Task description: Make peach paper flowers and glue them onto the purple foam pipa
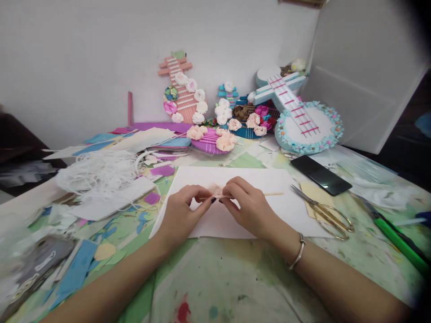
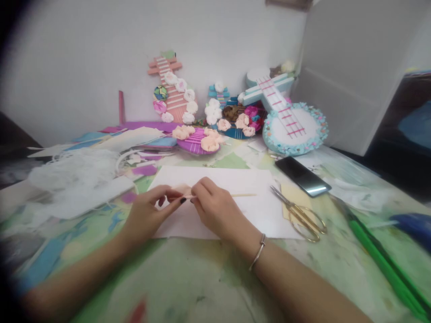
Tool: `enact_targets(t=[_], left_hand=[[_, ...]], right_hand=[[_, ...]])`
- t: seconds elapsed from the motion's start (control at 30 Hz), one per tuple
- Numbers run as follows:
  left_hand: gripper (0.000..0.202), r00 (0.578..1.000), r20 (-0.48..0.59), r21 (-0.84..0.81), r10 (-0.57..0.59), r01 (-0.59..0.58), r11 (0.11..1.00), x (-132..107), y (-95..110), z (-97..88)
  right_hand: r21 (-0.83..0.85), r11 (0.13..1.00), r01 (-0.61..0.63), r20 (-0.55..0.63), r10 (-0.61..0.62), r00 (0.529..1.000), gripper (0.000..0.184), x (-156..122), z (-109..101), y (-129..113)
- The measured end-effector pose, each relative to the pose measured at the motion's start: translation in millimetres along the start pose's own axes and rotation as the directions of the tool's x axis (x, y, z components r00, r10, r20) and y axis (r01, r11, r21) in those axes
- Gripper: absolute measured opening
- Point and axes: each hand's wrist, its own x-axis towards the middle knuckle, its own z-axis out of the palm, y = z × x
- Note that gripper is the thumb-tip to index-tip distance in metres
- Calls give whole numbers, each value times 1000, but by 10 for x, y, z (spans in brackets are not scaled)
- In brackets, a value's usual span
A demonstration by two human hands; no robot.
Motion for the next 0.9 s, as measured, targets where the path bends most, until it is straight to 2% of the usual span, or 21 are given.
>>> enact_targets(t=[0.2,0.4,0.57,0.63,0.7,0.8,0.9], left_hand=[[7,999,-34,-28,-9,8,1000,7,22,-6],[9,997,-32,-94,-71,68,993,18,6,14],[10,986,-47,-220,-161,147,964,31,-2,19],[11,987,-72,-245,-142,121,962,28,3,15],[13,991,-112,-242,-77,48,969,20,14,9],[15,984,-176,-192,34,-69,979,3,35,2],[12,969,-229,-114,89,-118,986,-12,45,-5]], right_hand=[[14,983,-183,35,183,983,12,-11,15,42],[177,952,-251,122,232,965,6,14,14,24],[301,912,-280,124,254,959,14,40,-2,2],[335,904,-267,91,252,964,14,38,1,-12],[356,899,-254,38,258,965,13,34,10,-32],[380,893,-241,-33,273,961,11,32,27,-61],[388,890,-239,-60,283,957,9,34,36,-75]])
